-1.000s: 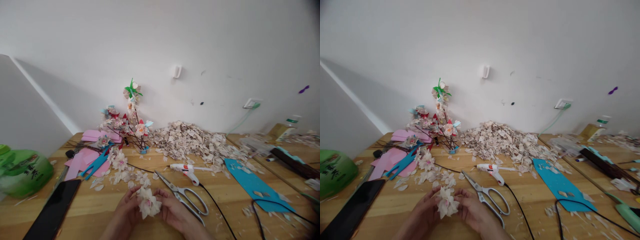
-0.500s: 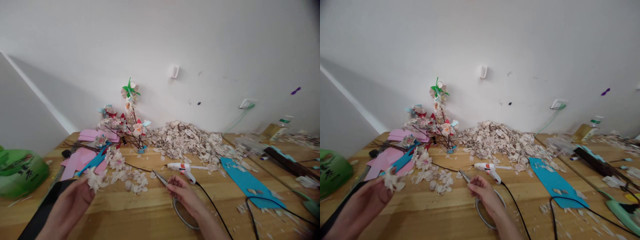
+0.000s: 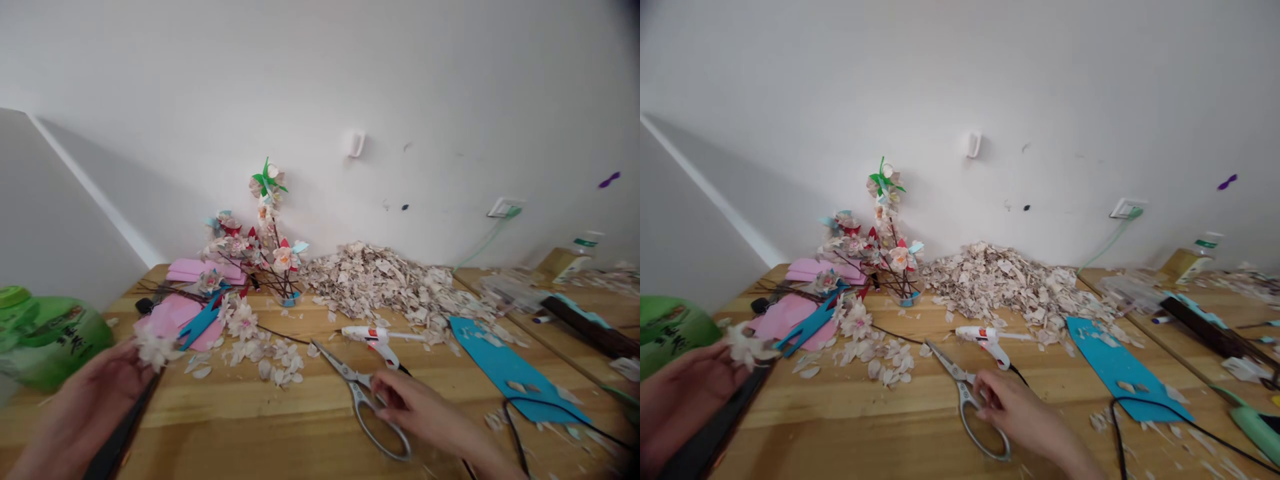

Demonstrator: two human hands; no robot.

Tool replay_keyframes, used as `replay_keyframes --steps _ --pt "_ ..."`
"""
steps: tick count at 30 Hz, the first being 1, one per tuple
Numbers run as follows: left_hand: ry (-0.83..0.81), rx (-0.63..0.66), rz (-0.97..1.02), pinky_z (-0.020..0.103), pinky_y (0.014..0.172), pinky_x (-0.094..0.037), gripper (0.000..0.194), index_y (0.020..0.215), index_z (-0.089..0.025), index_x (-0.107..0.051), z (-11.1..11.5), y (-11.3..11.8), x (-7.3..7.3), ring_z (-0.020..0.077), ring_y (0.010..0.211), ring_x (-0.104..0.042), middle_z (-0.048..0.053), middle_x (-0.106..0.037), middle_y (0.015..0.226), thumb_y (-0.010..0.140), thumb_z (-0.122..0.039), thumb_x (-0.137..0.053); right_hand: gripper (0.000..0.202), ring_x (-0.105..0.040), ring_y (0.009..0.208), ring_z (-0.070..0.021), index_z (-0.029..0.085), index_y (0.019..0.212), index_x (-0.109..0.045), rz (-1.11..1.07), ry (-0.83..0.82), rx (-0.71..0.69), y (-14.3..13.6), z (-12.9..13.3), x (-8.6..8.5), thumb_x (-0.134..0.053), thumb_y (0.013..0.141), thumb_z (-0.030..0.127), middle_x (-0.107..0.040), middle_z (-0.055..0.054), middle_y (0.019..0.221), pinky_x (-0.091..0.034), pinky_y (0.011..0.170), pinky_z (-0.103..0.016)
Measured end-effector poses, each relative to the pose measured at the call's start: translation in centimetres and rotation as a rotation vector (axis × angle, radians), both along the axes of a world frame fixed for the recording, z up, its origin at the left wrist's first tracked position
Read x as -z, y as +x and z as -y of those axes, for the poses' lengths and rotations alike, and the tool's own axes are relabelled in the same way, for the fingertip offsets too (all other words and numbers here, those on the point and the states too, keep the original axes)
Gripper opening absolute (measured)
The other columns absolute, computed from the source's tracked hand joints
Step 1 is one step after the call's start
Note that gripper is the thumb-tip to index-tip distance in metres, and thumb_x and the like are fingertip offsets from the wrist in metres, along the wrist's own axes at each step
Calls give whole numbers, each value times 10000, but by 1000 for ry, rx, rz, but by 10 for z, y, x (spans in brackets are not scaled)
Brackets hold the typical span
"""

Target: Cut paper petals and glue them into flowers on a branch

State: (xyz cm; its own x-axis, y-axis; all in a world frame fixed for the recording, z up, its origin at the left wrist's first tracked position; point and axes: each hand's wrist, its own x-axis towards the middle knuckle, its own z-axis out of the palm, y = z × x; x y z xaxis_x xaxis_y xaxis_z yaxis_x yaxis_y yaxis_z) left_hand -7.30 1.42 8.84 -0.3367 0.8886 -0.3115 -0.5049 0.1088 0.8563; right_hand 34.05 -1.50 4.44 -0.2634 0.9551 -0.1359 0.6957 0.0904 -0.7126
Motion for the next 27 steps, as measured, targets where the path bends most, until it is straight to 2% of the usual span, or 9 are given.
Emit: replay_keyframes --steps 3,6,8,11,15,18,21,24,27 --pt "-59 216 107 319 590 -559 251 879 -183 -564 11 48 5 222 704 -690 43 -712 762 664 -56 -539 415 -528 694 -149 282 1009 -571 -306 -64 4 -36 -8 2 -671 636 128 -603 2 911 -409 632 -262" --pt "-83 358 248 271 560 -533 256 873 -188 -539 19 97 21 173 614 -671 27 -688 725 661 -50 -575 783 -537 639 -91 357 1215 -414 -765 -276 -97 -91 -12 12 -761 549 137 -473 -23 1247 -439 587 -250" --pt "-82 339 331 213 511 -501 205 850 -180 -533 20 119 31 129 554 -638 -1 -654 642 695 -46 -544 835 -539 590 -86 339 1183 -440 -1011 -454 -115 -121 -14 20 -813 453 181 -513 -15 1169 -466 541 -261" --pt "-82 296 357 225 537 -513 166 815 -162 -540 18 130 39 132 583 -638 26 -665 674 723 -28 -508 594 -587 647 -138 220 1045 -544 -1142 -528 -71 -143 -16 28 -799 511 277 -591 -23 941 -498 567 -303" --pt "-80 175 399 184 519 -507 180 722 -169 -539 12 123 39 94 533 -614 -13 -631 601 726 2 -482 585 -561 555 -115 193 934 -568 -1013 -560 -24 -141 -17 32 -837 429 311 -590 22 743 -471 529 -275" --pt "-89 163 408 179 481 -498 186 667 -159 -547 5 117 38 87 486 -591 -17 -610 555 723 5 -480 399 -389 418 -51 175 680 -573 -840 -463 -41 -136 -14 31 -708 571 535 -466 71 552 -329 400 -193" --pt "-91 103 380 177 481 -504 198 636 -146 -564 -1 105 39 89 488 -594 -2 -620 553 736 -5 -467 463 -252 383 -41 192 559 -468 -781 -379 13 -124 -12 24 -557 676 632 -352 90 492 -178 367 -200" --pt "-93 1 322 171 470 -506 235 602 -149 -558 -6 74 38 90 468 -591 2 -619 530 759 -20 -441 446 -195 414 -55 208 586 -422 -823 -326 127 -97 -10 13 -560 690 620 -284 103 496 -147 395 -205" --pt "-91 -122 252 164 479 -520 266 608 -165 -545 -8 25 34 88 476 -598 -10 -634 533 763 -5 -401 434 -118 435 -63 211 595 -412 -910 -269 288 -60 -9 6 -611 667 591 -252 107 497 -90 403 -209"
